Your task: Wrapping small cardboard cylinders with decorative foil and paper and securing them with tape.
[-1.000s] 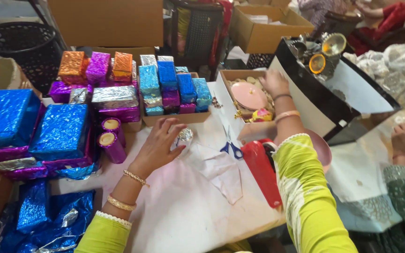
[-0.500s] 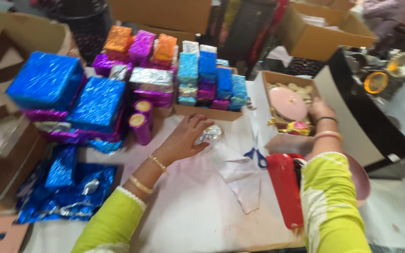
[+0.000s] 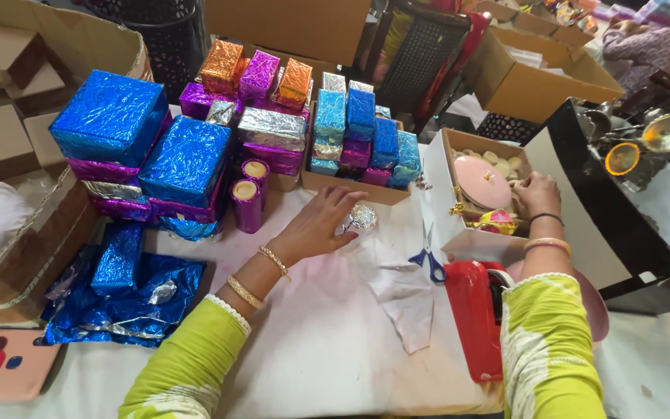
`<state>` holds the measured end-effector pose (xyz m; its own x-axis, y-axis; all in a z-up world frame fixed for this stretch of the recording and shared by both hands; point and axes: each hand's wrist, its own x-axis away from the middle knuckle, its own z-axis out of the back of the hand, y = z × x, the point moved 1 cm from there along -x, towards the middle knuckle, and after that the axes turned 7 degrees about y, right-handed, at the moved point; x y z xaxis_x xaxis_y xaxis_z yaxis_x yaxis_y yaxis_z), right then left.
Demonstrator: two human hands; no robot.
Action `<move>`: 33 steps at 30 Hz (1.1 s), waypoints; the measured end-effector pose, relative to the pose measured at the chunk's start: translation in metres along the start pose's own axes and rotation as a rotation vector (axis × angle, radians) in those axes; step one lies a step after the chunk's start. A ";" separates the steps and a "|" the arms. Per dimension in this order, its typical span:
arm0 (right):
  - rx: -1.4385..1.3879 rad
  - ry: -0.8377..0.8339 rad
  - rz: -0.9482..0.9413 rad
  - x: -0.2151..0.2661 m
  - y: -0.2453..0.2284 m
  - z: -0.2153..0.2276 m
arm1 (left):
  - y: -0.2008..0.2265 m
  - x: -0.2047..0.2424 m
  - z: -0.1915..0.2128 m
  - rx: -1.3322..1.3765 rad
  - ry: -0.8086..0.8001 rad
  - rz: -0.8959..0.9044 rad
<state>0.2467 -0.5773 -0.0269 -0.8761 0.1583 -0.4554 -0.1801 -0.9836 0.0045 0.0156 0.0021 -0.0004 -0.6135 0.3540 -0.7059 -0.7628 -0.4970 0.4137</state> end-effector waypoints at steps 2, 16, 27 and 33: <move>-0.048 0.139 -0.010 -0.003 -0.006 0.011 | 0.001 0.001 -0.001 0.006 -0.015 0.026; -0.710 -0.199 0.759 0.125 -0.284 0.277 | -0.004 0.008 -0.013 0.140 0.029 0.128; -0.506 -0.483 0.987 0.186 -0.350 0.246 | -0.005 0.006 -0.014 0.155 0.059 0.132; -0.631 -0.413 1.035 0.187 -0.343 0.232 | -0.006 0.006 -0.016 0.122 0.039 0.159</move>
<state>0.0410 -0.1903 0.0927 -0.5737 -0.7983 -0.1831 0.8084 -0.5160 -0.2832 0.0199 -0.0057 -0.0161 -0.7213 0.2464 -0.6473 -0.6779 -0.4432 0.5866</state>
